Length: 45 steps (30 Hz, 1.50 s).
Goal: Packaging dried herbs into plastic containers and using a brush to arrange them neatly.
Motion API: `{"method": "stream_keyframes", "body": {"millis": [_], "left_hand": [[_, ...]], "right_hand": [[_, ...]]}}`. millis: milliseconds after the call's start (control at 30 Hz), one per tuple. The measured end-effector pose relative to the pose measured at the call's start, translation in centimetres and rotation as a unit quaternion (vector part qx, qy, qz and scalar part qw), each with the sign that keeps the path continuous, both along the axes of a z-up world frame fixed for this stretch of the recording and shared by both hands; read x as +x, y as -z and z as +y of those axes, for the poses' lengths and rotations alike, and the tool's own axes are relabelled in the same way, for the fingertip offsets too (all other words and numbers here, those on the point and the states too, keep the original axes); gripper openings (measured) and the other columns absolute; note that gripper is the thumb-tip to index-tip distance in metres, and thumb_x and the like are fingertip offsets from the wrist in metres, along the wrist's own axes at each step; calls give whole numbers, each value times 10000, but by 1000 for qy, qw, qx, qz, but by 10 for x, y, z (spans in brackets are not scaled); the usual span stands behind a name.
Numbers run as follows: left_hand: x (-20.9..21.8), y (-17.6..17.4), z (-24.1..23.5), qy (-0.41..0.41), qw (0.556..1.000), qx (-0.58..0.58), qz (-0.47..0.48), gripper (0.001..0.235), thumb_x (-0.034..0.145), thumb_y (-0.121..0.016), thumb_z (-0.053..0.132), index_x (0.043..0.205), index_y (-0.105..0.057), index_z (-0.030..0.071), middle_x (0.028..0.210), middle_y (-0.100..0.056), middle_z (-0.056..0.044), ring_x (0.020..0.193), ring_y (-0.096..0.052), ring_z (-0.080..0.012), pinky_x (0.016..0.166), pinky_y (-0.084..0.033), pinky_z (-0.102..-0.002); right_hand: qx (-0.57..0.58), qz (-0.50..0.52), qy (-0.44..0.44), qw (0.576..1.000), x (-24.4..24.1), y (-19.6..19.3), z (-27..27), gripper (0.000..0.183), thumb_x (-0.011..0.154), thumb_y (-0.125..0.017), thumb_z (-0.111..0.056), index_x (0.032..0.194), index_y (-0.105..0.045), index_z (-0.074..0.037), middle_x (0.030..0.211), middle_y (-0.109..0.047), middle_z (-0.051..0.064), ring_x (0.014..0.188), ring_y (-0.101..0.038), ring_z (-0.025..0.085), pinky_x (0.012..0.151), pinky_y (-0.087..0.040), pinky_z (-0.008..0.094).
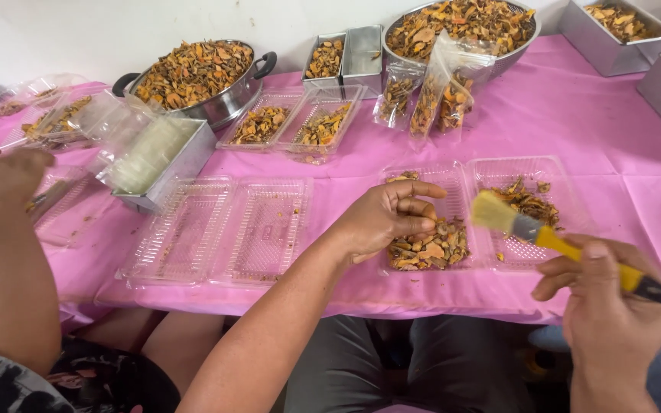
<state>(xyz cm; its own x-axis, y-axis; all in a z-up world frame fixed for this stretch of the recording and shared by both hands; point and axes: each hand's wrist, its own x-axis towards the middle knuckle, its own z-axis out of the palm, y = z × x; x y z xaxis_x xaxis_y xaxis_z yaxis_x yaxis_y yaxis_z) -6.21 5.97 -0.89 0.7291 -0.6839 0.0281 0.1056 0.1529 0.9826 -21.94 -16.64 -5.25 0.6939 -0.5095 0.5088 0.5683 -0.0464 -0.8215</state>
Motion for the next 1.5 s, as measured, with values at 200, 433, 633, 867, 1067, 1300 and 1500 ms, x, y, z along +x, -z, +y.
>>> {"method": "stream_keyframes", "body": {"millis": [200, 433, 633, 867, 1067, 1300, 1500], "left_hand": [[-9, -17, -3, 41, 987, 43, -147, 484, 904, -693, -128, 1341, -655, 76, 965, -683, -37, 907, -685, -124, 819, -591, -239], [27, -34, -17, -118, 888, 280, -344, 349, 986, -509, 108, 1282, -690, 79, 1163, -655, -99, 1098, -671, -239, 1073, -543, -407], [56, -22, -40, -51, 786, 474, -393, 216, 963, -492, 251, 866, -592, 87, 937, -635, -99, 801, -600, -235, 699, -469, -380], [63, -4, -41, -5, 648, 494, -580, 168, 829, -768, -6, 815, -661, 123, 746, -662, -38, 807, -591, -253, 712, -498, -396], [-10, -42, -33, 9, 757, 519, -397, 193, 943, -599, -89, 1051, -712, 23, 1193, -695, -216, 918, -757, -265, 743, -706, -283], [-11, -9, -35, 64, 697, 590, -402, 172, 995, -639, 134, 1136, -718, 75, 993, -706, -129, 875, -704, -276, 747, -604, -388], [-15, -9, -38, 25, 717, 581, -385, 205, 916, -576, -64, 1050, -680, 51, 990, -670, -151, 890, -666, -313, 714, -559, -429]], "right_hand": [[46, -11, -174, 984, 2, -15, -13, 277, 1054, -600, -185, 1124, -647, 78, 776, -705, 221, 446, -673, 241, 411, -572, 274], [-49, 77, 63, 994, 0, -8, -28, 226, 1164, -504, -20, 1154, -617, 175, 723, -611, 313, 482, -579, 322, 540, -498, 369], [-18, 98, 78, 992, -8, -6, -37, 253, 1134, -521, -45, 1143, -626, 185, 741, -607, 352, 436, -562, 387, 517, -504, 447], [-14, 85, 81, 993, -6, 4, -40, 234, 1147, -512, -17, 1123, -610, 194, 726, -583, 363, 434, -555, 385, 490, -482, 409], [-22, 78, 66, 995, -11, 1, -32, 263, 1136, -524, -50, 1142, -600, 202, 742, -597, 350, 422, -555, 377, 505, -479, 389], [-23, 61, 35, 997, -11, 5, -24, 257, 1110, -508, -42, 1163, -607, 189, 737, -614, 361, 421, -573, 357, 487, -487, 362], [-27, 77, 23, 996, -9, 9, -23, 252, 1072, -523, -35, 1145, -628, 183, 712, -612, 358, 389, -573, 391, 440, -499, 413]]}}
